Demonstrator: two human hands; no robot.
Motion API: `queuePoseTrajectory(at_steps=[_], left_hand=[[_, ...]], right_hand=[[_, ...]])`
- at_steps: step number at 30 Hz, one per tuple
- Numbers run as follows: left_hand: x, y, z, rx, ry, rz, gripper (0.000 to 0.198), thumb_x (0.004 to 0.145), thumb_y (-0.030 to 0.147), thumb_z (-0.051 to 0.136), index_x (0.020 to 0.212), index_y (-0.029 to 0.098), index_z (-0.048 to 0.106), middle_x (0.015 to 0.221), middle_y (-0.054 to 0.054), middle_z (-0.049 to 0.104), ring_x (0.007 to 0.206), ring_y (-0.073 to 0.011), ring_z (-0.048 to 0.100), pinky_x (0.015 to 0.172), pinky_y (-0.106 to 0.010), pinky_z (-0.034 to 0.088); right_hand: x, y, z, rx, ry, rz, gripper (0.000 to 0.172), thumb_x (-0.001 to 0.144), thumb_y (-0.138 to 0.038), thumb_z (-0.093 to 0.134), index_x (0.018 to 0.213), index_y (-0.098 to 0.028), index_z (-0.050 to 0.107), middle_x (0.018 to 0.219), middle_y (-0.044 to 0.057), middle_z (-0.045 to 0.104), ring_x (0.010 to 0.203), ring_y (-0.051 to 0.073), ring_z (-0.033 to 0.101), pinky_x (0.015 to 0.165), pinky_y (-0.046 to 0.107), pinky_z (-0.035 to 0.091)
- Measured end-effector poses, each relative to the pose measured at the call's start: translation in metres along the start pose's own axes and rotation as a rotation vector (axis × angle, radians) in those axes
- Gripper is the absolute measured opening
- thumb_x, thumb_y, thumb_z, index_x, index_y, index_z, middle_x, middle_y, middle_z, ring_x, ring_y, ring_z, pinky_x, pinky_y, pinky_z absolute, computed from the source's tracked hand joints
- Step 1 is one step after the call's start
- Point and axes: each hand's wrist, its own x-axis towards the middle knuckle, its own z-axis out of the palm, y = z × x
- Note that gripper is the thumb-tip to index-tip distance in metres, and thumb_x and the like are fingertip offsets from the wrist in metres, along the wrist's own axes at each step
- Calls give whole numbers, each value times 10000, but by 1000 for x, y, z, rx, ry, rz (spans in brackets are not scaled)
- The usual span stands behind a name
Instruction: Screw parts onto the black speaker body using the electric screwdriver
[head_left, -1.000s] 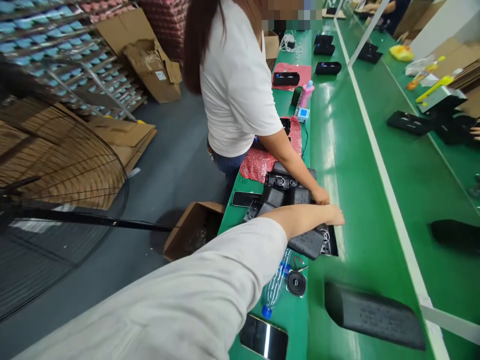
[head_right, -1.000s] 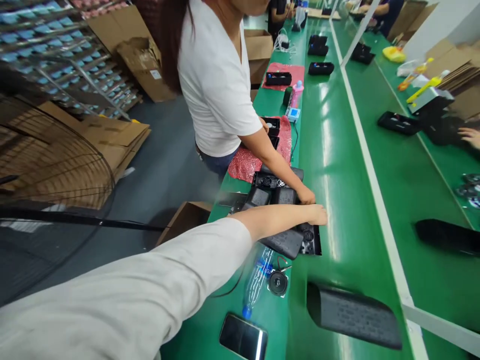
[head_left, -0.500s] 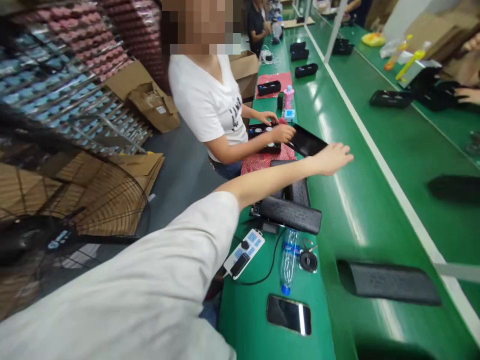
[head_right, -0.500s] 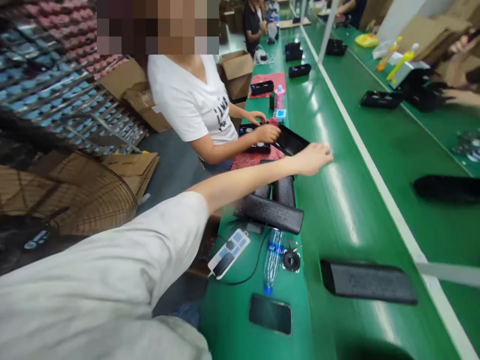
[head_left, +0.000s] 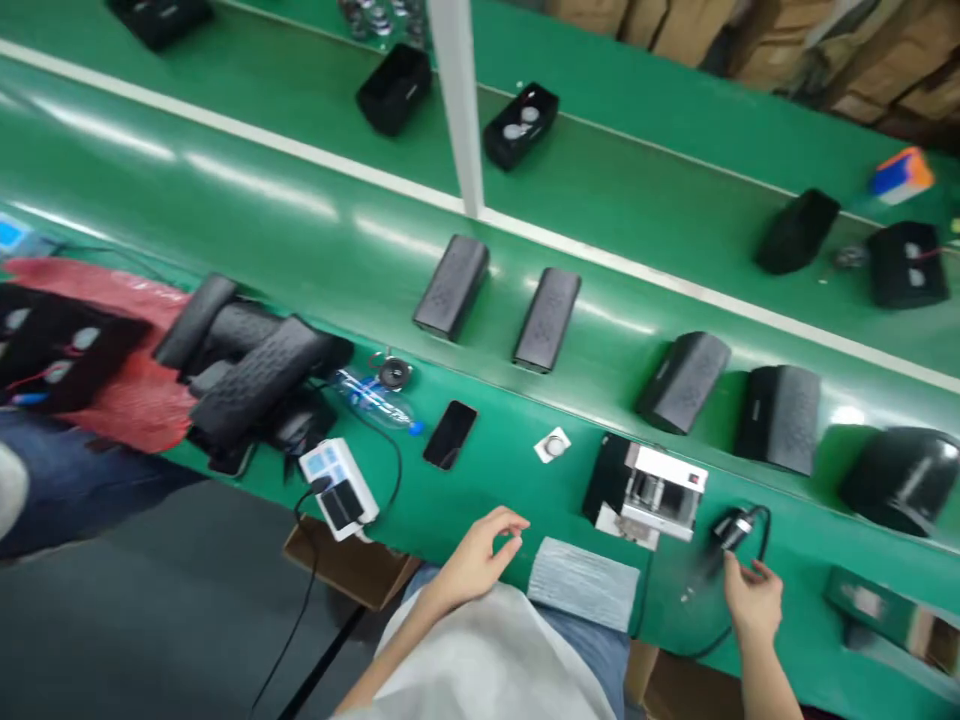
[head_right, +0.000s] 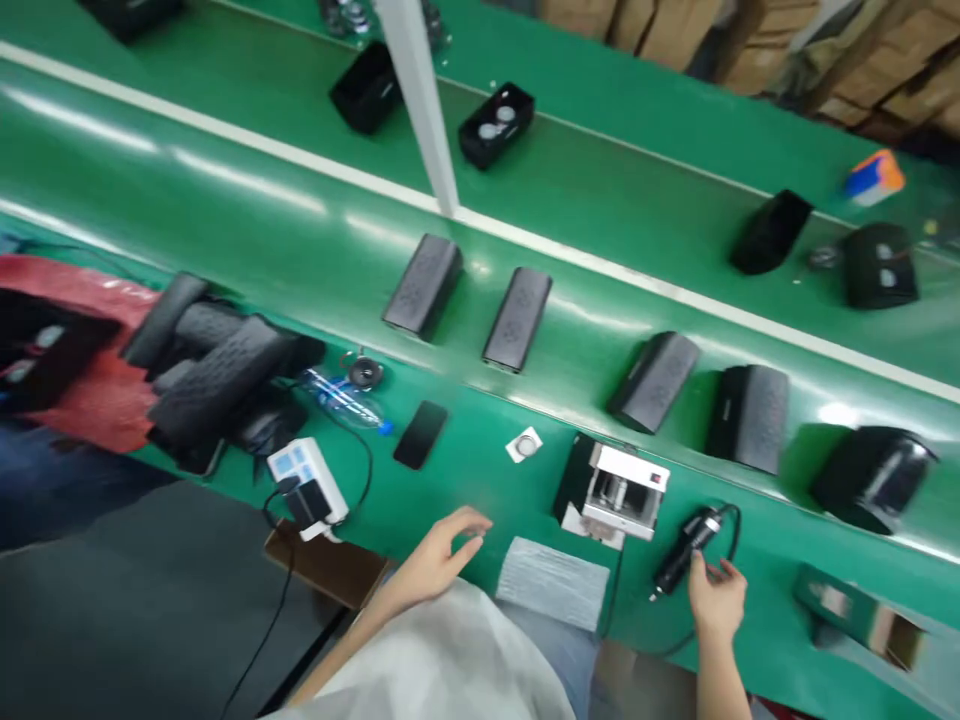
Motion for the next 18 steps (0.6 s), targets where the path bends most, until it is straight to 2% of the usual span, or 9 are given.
queuePoseTrajectory(at_steps=[2, 4, 7, 10, 12, 14, 16, 18], left_hand=[[17, 4, 10, -5, -58, -14, 228, 1023, 361, 648, 1137, 249, 811, 1080, -61, 815, 963, -194, 787, 901, -305, 634], [37, 7, 3, 14, -8, -41, 284, 1014, 448, 651, 1135, 247, 811, 1111, -75, 815, 1008, -221, 785, 955, -354, 632], [59, 13, -5, 46, 205, -102, 482, 977, 634, 636, 1150, 206, 775, 1130, -123, 818, 1032, -276, 792, 980, -439, 641], [56, 28, 12, 61, 397, -146, 675, 899, 802, 624, 1129, 179, 749, 1082, -154, 828, 970, -310, 817, 912, -469, 679], [44, 41, 34, 75, 438, -147, 726, 844, 853, 650, 1080, 175, 759, 1024, -151, 836, 907, -315, 828, 850, -457, 701], [32, 53, 57, 87, 422, -139, 742, 784, 873, 701, 1028, 177, 776, 967, -140, 841, 861, -321, 832, 803, -444, 715], [27, 63, 72, 89, 386, -146, 760, 722, 892, 744, 998, 186, 790, 955, -129, 848, 857, -331, 836, 786, -436, 724], [31, 69, 80, 97, 350, -156, 783, 677, 912, 763, 995, 198, 798, 987, -123, 856, 886, -343, 840, 793, -431, 730]], right_hand=[[30, -5, -11, 49, 48, -14, 528, 1062, -576, 635, 1311, -112, 606, 1074, 94, 623, 956, 194, 620, 953, 398, 567], [67, -23, -22, 92, 96, -69, 601, 1050, -606, 624, 1395, -117, 562, 1192, 123, 608, 1057, 221, 610, 1028, 433, 536], [125, -66, -29, 129, 140, -177, 788, 991, -671, 664, 1523, -120, 476, 1419, 186, 503, 1309, 313, 508, 1172, 521, 435], [171, -112, -25, 154, 93, -233, 903, 966, -682, 701, 1625, -153, 385, 1555, 204, 378, 1428, 374, 403, 1220, 582, 382], [186, -132, -21, 172, 22, -214, 867, 992, -645, 697, 1649, -188, 364, 1576, 190, 361, 1435, 378, 401, 1218, 612, 389], [192, -140, -22, 196, -47, -179, 812, 1019, -607, 685, 1649, -201, 372, 1573, 180, 373, 1428, 369, 418, 1215, 620, 400], [193, -138, -29, 227, -98, -151, 778, 1031, -598, 682, 1637, -201, 398, 1568, 176, 386, 1422, 359, 434, 1215, 614, 410], [198, -131, -38, 266, -141, -141, 750, 1034, -599, 688, 1614, -196, 436, 1557, 171, 410, 1416, 348, 452, 1212, 599, 424]])
